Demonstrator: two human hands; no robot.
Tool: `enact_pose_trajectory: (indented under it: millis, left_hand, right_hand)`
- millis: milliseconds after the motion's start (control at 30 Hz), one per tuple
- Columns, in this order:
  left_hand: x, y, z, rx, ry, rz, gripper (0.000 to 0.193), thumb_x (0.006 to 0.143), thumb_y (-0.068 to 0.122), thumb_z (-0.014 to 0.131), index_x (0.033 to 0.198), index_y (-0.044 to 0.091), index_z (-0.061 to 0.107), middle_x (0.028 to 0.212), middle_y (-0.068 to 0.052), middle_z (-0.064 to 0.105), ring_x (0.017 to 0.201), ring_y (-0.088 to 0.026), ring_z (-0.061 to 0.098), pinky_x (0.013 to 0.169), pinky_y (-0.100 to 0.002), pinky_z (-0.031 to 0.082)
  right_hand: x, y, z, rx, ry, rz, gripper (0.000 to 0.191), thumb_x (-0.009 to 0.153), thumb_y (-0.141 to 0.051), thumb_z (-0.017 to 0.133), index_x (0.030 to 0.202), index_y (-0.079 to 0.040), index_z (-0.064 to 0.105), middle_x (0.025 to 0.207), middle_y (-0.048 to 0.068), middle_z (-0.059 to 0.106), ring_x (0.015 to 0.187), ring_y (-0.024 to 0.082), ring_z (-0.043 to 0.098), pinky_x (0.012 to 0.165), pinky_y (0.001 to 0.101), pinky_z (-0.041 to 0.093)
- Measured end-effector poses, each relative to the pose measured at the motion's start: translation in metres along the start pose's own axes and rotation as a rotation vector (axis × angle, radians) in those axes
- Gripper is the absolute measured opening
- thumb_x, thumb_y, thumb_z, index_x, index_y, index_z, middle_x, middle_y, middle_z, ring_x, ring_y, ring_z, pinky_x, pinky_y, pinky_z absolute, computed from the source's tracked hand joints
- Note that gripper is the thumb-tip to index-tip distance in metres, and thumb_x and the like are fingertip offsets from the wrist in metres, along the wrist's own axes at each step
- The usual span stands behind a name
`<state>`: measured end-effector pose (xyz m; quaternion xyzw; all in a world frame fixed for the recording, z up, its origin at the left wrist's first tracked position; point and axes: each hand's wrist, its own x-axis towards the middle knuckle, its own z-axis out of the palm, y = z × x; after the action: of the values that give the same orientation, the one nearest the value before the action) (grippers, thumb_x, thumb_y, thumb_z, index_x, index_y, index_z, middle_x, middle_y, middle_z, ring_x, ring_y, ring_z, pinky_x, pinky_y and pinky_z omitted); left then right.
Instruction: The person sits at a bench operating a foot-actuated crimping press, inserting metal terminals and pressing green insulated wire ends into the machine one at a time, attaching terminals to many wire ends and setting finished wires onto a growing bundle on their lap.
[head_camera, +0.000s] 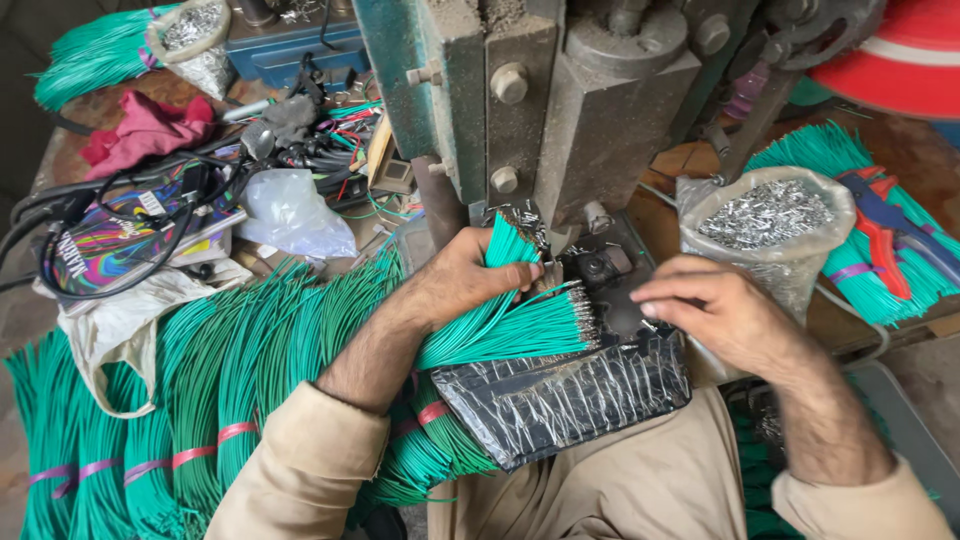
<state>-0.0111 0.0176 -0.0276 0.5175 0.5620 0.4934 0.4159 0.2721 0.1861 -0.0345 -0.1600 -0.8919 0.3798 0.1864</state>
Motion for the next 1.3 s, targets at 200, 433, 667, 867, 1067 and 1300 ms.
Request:
enact_pose_trajectory:
  millis: [200, 433, 667, 867, 1067, 1300]
  left_hand:
    - [-0.002, 0.004, 0.000, -0.063, -0.032, -0.025, 0.014, 0.088, 0.016, 0.079, 0.094, 0.004, 0.074, 0.081, 0.001, 0.071, 0.078, -0.008, 0.065, 0.071, -0.028, 0.056]
    - [-0.003, 0.003, -0.001, -0.054, -0.029, 0.010, 0.014, 0.091, 0.017, 0.077, 0.092, 0.003, 0.073, 0.081, 0.000, 0.072, 0.078, -0.009, 0.066, 0.073, -0.028, 0.054]
    - [-0.003, 0.000, -0.002, 0.017, -0.026, 0.009, 0.016, 0.092, 0.019, 0.074, 0.086, 0.004, 0.072, 0.078, 0.001, 0.070, 0.077, -0.008, 0.065, 0.072, -0.027, 0.053]
    - [-0.001, 0.001, -0.003, 0.050, -0.007, 0.013, 0.015, 0.091, 0.018, 0.073, 0.085, 0.004, 0.072, 0.077, 0.001, 0.070, 0.076, -0.008, 0.065, 0.073, -0.027, 0.054]
    - [0.000, -0.003, -0.002, 0.037, 0.027, 0.000, 0.013, 0.090, 0.017, 0.074, 0.088, 0.004, 0.072, 0.078, 0.001, 0.070, 0.076, -0.008, 0.064, 0.073, -0.028, 0.054]
    - [0.000, -0.005, -0.005, 0.013, 0.019, 0.024, 0.014, 0.091, 0.018, 0.073, 0.090, 0.003, 0.072, 0.080, 0.001, 0.070, 0.078, -0.008, 0.064, 0.075, -0.027, 0.054]
  right_hand:
    - [-0.006, 0.008, -0.002, -0.163, -0.097, 0.013, 0.015, 0.081, -0.016, 0.078, 0.093, -0.007, 0.079, 0.091, 0.004, 0.067, 0.090, 0.017, 0.065, 0.080, 0.0314, 0.054]
    - [0.013, -0.012, 0.009, -0.174, -0.053, 0.298, 0.019, 0.089, -0.019, 0.071, 0.103, -0.008, 0.075, 0.079, 0.004, 0.075, 0.078, 0.016, 0.073, 0.074, 0.0341, 0.057]
    - [-0.004, -0.013, -0.001, -0.350, -0.038, -0.055, 0.016, 0.081, -0.018, 0.076, 0.094, -0.008, 0.078, 0.094, 0.006, 0.074, 0.089, 0.019, 0.072, 0.079, 0.0345, 0.058]
    - [0.015, -0.015, 0.024, -0.023, 0.157, 0.063, 0.019, 0.090, -0.007, 0.066, 0.108, -0.003, 0.074, 0.100, 0.006, 0.076, 0.089, 0.016, 0.074, 0.078, 0.0312, 0.059]
    - [0.047, -0.023, 0.044, 0.486, 0.194, 0.014, 0.011, 0.100, 0.001, 0.059, 0.108, 0.004, 0.065, 0.098, 0.012, 0.075, 0.091, 0.017, 0.074, 0.083, 0.0294, 0.061]
    - [0.064, -0.046, 0.068, 0.606, 0.219, 0.007, 0.011, 0.098, -0.002, 0.063, 0.107, 0.004, 0.066, 0.098, 0.010, 0.076, 0.093, 0.014, 0.073, 0.085, 0.0283, 0.061]
